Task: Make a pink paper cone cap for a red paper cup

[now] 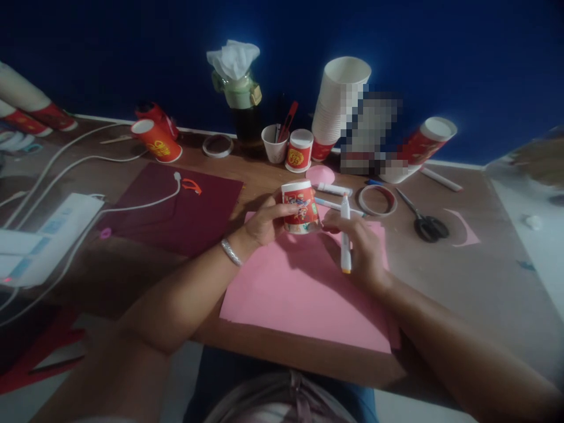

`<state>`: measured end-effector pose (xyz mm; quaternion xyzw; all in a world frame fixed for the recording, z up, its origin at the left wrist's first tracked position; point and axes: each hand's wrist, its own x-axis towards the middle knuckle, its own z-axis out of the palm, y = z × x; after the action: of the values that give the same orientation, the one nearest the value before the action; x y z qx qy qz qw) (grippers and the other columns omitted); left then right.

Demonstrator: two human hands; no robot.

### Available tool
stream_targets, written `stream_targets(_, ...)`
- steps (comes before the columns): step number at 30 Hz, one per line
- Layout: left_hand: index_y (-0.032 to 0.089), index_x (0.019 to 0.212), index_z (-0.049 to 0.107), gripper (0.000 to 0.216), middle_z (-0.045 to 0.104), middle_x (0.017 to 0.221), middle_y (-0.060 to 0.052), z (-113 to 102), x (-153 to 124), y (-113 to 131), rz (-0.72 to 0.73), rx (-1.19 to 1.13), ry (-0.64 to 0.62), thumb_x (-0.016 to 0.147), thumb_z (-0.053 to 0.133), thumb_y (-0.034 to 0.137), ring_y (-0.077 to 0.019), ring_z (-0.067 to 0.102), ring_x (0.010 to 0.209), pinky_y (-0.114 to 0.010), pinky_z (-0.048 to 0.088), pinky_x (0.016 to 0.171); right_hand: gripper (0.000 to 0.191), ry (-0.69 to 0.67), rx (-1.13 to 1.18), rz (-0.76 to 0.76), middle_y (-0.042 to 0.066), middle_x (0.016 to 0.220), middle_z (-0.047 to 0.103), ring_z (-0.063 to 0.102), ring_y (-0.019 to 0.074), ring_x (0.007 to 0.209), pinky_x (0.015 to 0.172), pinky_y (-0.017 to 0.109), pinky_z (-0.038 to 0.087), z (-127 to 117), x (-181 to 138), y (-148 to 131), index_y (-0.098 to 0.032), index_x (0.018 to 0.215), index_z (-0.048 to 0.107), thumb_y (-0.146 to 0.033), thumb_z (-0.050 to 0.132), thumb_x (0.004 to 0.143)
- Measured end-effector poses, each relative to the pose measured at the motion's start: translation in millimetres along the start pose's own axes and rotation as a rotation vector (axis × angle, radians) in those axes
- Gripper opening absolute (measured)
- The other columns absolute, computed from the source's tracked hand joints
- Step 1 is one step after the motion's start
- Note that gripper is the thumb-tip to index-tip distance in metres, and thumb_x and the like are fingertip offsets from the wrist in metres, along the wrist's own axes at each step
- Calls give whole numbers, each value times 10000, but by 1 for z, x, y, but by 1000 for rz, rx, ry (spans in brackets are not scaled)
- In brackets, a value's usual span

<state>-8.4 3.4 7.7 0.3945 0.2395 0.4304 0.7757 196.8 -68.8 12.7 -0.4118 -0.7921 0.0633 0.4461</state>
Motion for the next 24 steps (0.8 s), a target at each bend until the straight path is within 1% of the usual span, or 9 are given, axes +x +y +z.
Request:
stream_targets(2,188,1199,702,452,748,997,-49,0,0,-1,8,1,1,765,803,265,-201,713,900,-322,564,821,205,-23,-35,-4,72,991,715,714,207,850,702,319,576,0,1,2,-239,1129,650,-147,696,952)
stream_targets(6,174,1191,701,429,760,991,-66,0,0,-3,-41,-25,-17,780,788,259,-225,720,930,-361,565,874,137,-36,-90,-50,47,877,698,703,187,769,645,295,530,-2,3,4,-240,1065,670,-133,640,984)
stream_targets(8,161,1188,701,416,767,1076,-99,2,0,-3,-61,-31,-37,799,782,283,-259,725,1009,-384,563,909,105,-37,-132,-94,37,834,697,683,173,712,618,286,503,-3,3,5,-231,1047,672,-149,634,993)
stream_targets(11,164,1235,690,449,743,1236,-134,3,-2,-4,-91,1,-129,827,793,322,-306,698,1169,-424,537,1017,71,-50,-181,-130,31,796,708,656,156,653,587,278,466,-6,3,5,-208,1018,673,-155,633,994)
stream_targets(14,201,1264,683,508,737,1272,-111,3,-4,-6,-86,70,-201,791,856,260,-296,684,1218,-426,509,1085,113,-63,-190,-119,25,788,711,647,145,637,590,271,456,-7,3,6,-202,1001,675,-109,613,979)
stream_targets(16,214,1276,680,525,734,1285,-104,2,-4,-8,-83,113,-205,785,868,222,-292,678,1238,-432,499,1105,121,-61,-208,-128,23,771,705,638,144,625,587,272,448,-7,3,6,-201,982,677,-104,607,974)
stream_targets(19,209,1304,659,545,722,1313,-116,1,-2,-10,-65,157,-191,799,863,215,-298,666,1261,-450,499,1111,106,-44,-218,-134,22,758,696,625,143,615,576,271,435,-6,2,7,-202,985,685,-127,612,978)
stream_targets(24,197,1313,607,592,729,1258,-110,2,-1,-10,-39,180,-129,787,878,211,-276,693,1184,-440,531,1055,143,-29,-153,-85,13,757,677,609,142,611,570,266,431,-5,1,9,-207,990,679,-93,602,954)
